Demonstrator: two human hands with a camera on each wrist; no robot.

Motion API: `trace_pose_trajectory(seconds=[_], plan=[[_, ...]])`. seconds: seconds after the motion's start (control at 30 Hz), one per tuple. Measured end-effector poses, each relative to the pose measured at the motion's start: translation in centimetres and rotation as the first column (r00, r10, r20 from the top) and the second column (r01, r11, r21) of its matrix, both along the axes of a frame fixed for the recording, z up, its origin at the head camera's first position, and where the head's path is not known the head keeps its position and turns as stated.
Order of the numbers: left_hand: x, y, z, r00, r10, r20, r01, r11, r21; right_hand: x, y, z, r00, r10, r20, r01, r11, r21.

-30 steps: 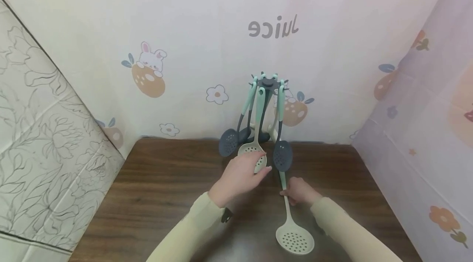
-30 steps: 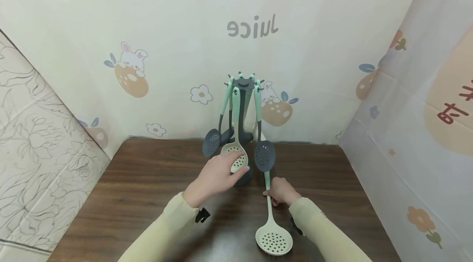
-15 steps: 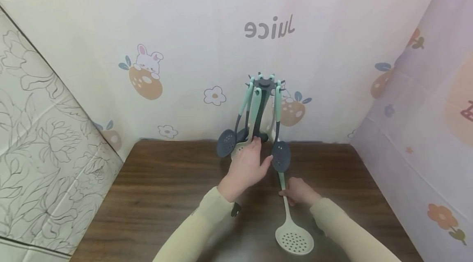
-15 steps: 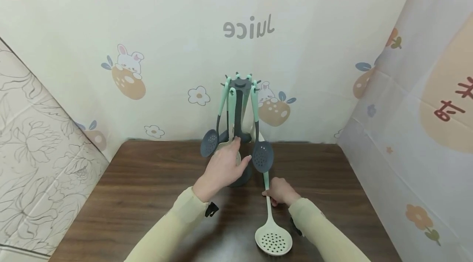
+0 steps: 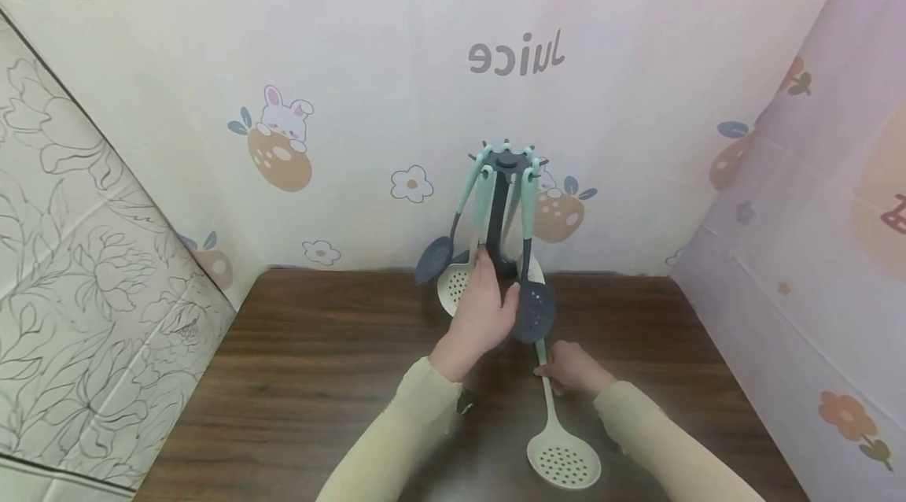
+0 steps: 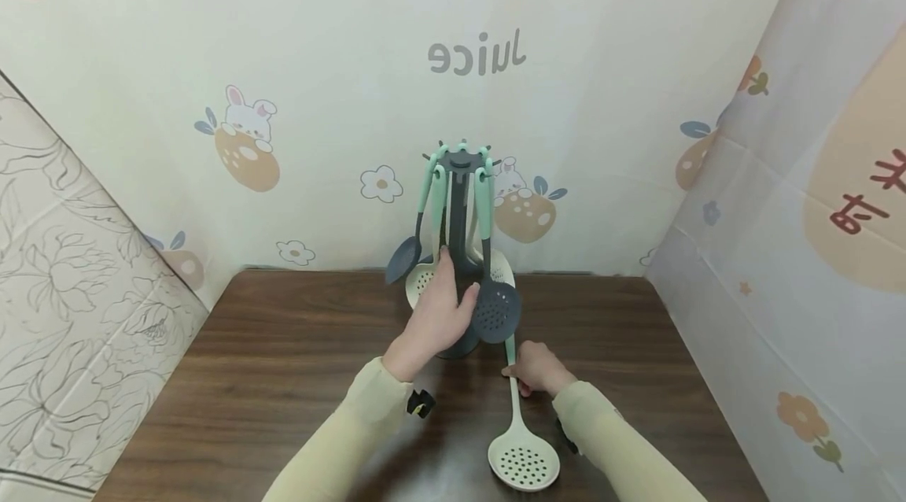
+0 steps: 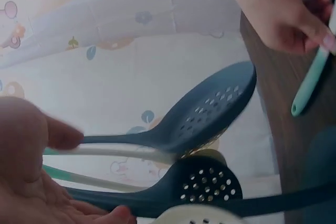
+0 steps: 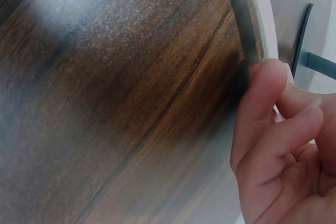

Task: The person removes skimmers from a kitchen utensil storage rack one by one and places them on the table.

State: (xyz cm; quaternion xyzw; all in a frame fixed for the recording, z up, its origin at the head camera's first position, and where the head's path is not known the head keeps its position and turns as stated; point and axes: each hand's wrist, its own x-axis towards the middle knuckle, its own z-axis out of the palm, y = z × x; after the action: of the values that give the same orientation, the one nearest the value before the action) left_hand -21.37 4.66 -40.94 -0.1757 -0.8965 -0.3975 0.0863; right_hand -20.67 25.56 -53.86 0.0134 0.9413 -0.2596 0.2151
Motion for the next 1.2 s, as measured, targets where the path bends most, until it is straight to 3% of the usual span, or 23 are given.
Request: trace_pose_trajectory(seconds=[0.07,0.13,0.3,0.6,0.67,0.83,0.93,1.0,1.2], plan=[[-0.2,0.4,-0.1,0.999,0.023,-0.029,-0.023,1.000,-0.013,0.0,0.0,0.1,1.000,-0.001,0.001,0.001,1.000,-0.001],[-0.3,0.8,-0.1,0.994,0.079,-0.081,-0.084,0.995,-0.052,0.0,0.0,0.1,1.000,0.000,0.000,0.000,1.000,-0.003],[-0.8,1.1,0.2,0.962,0.207,-0.180,-0.229,0.967,-0.111,0.1,0.0,0.1,1.000,0.009,-0.006,-0.009,1.000,-0.007],[-1.8,0.4,0.6,0.917,0.261,-0.301,-0.308,0.943,-0.122,-0.2,0.1,-0.3,1.000,0.012,-0.010,-0.012,1.000,-0.024],[-2.2,0.4,0.5,0.918,0.262,-0.296,-0.304,0.947,-0.104,-0.2,0.1,-0.3,1.000,0.005,-0.008,-0.006,1.000,-0.026],[-3.0,0.8,0.1,0.946,0.244,-0.213,-0.256,0.966,-0.027,-0.2,0.1,-0.4,1.000,-0.012,-0.002,0.012,0.999,-0.036],[-3.4,1.0,-0.3,0.944,0.254,-0.210,-0.259,0.966,0.002,-0.2,0.1,-0.4,1.000,-0.010,-0.003,0.010,0.999,-0.047],[-3.7,1.0,-0.6,0.929,0.271,-0.251,-0.278,0.961,0.010,-0.1,0.1,-0.4,1.000,-0.005,-0.007,0.005,0.999,-0.052],[-4.5,1.1,-1.1,0.859,0.325,-0.396,-0.352,0.936,0.006,-0.1,0.2,-0.6,1.000,0.001,-0.002,-0.001,0.999,-0.037]])
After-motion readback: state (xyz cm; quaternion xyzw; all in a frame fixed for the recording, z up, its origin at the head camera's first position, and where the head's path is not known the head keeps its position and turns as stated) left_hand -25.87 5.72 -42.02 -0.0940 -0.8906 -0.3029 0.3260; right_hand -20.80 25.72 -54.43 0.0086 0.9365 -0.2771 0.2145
